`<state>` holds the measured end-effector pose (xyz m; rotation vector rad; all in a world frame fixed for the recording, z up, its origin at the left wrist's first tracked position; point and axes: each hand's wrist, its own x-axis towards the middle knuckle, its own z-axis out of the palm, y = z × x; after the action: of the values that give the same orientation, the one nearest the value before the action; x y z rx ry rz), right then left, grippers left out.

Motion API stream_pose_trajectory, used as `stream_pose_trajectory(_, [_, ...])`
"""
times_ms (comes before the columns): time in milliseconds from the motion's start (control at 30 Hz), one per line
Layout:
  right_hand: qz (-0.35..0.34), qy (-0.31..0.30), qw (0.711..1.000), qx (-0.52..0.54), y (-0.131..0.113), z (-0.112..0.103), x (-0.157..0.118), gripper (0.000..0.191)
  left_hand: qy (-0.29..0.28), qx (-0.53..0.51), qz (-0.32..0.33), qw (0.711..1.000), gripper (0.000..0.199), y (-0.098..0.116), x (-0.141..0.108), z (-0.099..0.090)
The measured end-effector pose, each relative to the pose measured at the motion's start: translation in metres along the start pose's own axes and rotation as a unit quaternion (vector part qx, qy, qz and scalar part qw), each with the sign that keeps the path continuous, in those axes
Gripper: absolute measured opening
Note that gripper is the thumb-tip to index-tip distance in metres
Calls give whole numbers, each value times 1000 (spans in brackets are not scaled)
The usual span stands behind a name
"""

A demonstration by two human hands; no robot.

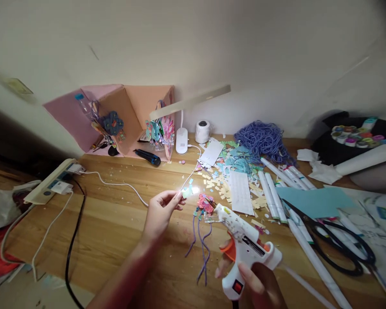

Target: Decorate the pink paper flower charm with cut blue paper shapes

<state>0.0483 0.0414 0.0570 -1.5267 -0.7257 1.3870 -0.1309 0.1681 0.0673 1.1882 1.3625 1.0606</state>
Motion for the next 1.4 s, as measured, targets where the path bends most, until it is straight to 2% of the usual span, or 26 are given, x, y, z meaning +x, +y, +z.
stream_pose_trajectory(100, [20, 2, 999, -24, -5, 11, -3, 52, -2, -29, -14, 999, 23, 0, -9, 3])
stream_pose_trajectory(233, [3, -19, 999, -40, -6, 16, -3, 50, -8, -51, -17, 999, 17, -1, -15, 3])
stream_pose_trajectory(500, [10, -60, 997, -51, 3, 14, -1, 54, -36, -67, -20, 997, 14, -1, -18, 4])
stream_pose_trajectory(733, [5, -58, 995, -79, 4, 12, -2, 55, -43, -57, -20, 997, 13, 0, -21, 5])
stream_pose_trajectory(900, [-5, -60, 997, -57, 6, 11, -2, 52, -43, -48, -16, 998, 14, 1, -23, 6])
stream_pose_trajectory(1400, [1, -60, 994, -91, 0, 7, -6, 50, -40, -8, 35, 999, 13, 1, -29, 7])
